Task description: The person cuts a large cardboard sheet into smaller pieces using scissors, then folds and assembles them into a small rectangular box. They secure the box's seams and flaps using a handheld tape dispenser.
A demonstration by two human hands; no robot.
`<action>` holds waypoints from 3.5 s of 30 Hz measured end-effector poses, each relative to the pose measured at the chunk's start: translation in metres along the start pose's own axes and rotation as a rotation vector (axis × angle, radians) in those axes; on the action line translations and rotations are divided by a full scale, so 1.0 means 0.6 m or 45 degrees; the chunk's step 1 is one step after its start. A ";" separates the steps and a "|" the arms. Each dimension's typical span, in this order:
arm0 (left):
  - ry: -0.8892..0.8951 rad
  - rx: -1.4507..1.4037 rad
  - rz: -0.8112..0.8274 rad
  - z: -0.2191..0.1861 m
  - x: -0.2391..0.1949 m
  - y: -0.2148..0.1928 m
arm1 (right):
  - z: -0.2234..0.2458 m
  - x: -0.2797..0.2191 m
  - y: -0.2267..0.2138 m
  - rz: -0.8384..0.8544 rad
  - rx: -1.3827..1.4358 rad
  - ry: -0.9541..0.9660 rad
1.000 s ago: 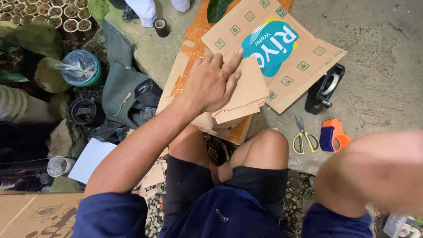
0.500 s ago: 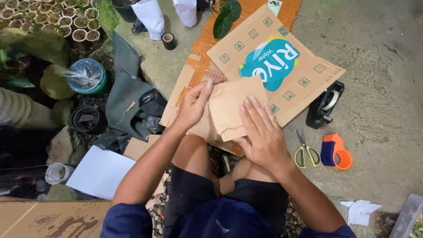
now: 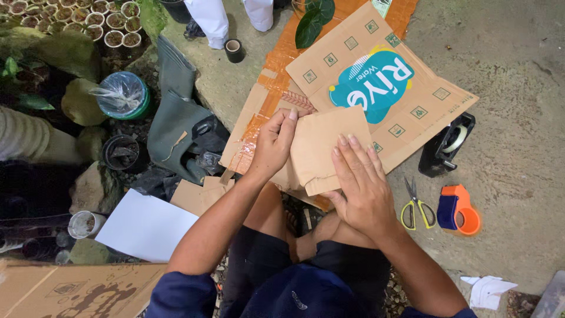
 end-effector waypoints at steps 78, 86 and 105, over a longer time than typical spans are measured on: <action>0.409 0.899 0.564 -0.206 -0.055 0.008 | -0.017 -0.130 -0.067 1.030 0.670 1.049; 0.407 0.881 0.555 -0.204 -0.063 0.004 | -0.002 -0.116 -0.078 1.013 0.501 1.128; 0.436 0.879 0.547 -0.196 -0.063 0.003 | -0.019 -0.091 -0.065 0.966 0.463 1.345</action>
Point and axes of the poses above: each hand's wrist, its own x-axis towards the middle knuckle, its own y-axis out of the palm, z = x × y, the point moved 2 cm from there along x, towards the middle knuckle, and after that the axes turned 7 degrees about y, right-handed, at the moved point
